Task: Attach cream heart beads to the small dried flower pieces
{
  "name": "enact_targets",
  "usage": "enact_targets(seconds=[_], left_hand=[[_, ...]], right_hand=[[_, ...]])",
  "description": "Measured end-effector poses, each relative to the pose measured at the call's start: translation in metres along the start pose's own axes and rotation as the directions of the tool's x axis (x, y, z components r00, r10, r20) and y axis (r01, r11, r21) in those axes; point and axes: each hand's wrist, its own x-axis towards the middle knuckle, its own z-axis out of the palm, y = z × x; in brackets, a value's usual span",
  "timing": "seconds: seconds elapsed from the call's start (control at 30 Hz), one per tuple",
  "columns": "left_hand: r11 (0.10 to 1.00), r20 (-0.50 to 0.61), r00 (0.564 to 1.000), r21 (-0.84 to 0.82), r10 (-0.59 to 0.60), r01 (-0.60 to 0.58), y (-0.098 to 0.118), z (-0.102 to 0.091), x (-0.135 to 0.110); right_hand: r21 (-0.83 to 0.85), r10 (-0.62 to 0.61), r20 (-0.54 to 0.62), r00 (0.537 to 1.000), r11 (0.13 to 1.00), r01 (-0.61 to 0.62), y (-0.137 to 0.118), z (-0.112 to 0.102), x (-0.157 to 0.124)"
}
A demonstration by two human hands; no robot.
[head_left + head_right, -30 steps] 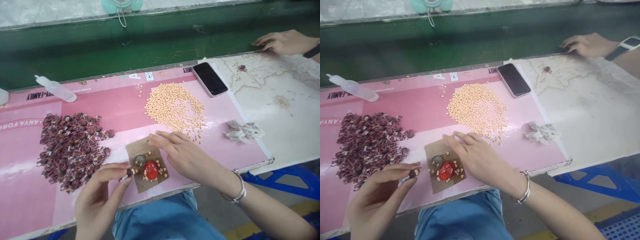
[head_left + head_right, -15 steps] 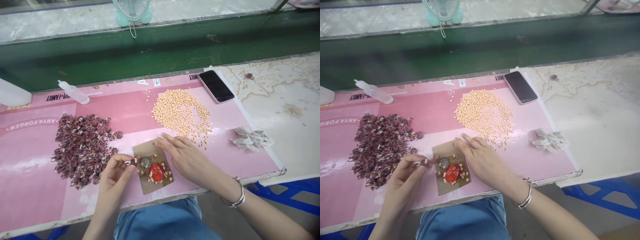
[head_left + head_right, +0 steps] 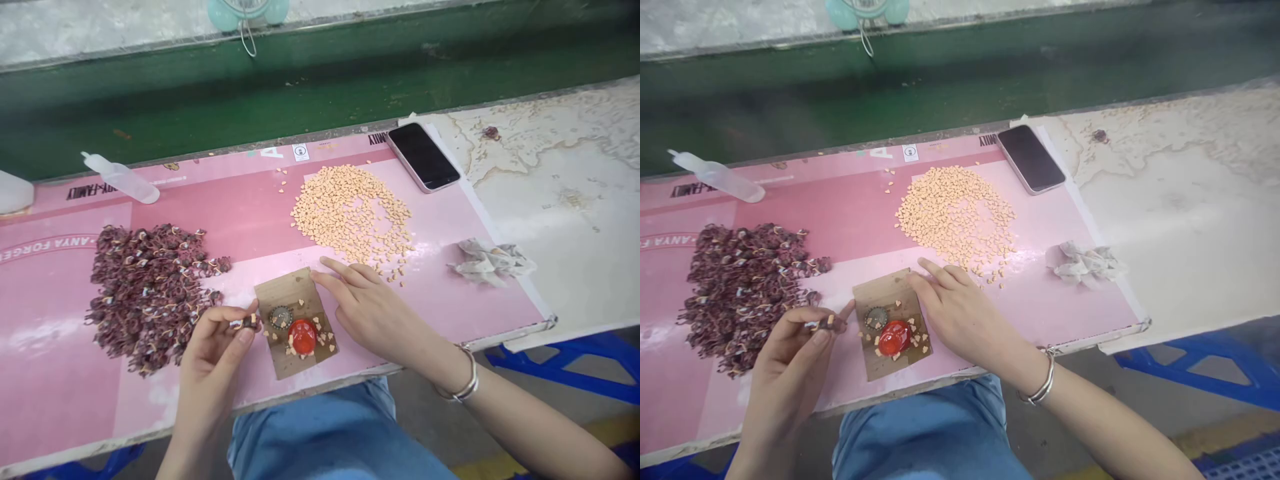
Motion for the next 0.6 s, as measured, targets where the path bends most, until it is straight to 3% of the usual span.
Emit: enact_targets(seconds=[0.2,0.5,0.6], left_hand=[[1.0,0.03,0.999,-0.007,0.026,-0.026,0.003,0.005,0.01],[0.997,0.031,0.997,0.029,0.065,-0.066,0.002,0.012,0.025],[0.993,0.043,0.995,0.074,0.092,-0.095,0.016,0.007,0.02]], right_hand=[[0.003,0.049,0.044,0.998,0.999,-0.049,-0.003,0.001,-0.006],[-0.023,0.029,0.048,0.998,0.999,-0.028,-0.002,0.002,0.007],[0.011,0.097,0.01,0.995,0.995,-0.097,0.001,-0.006,0.008]])
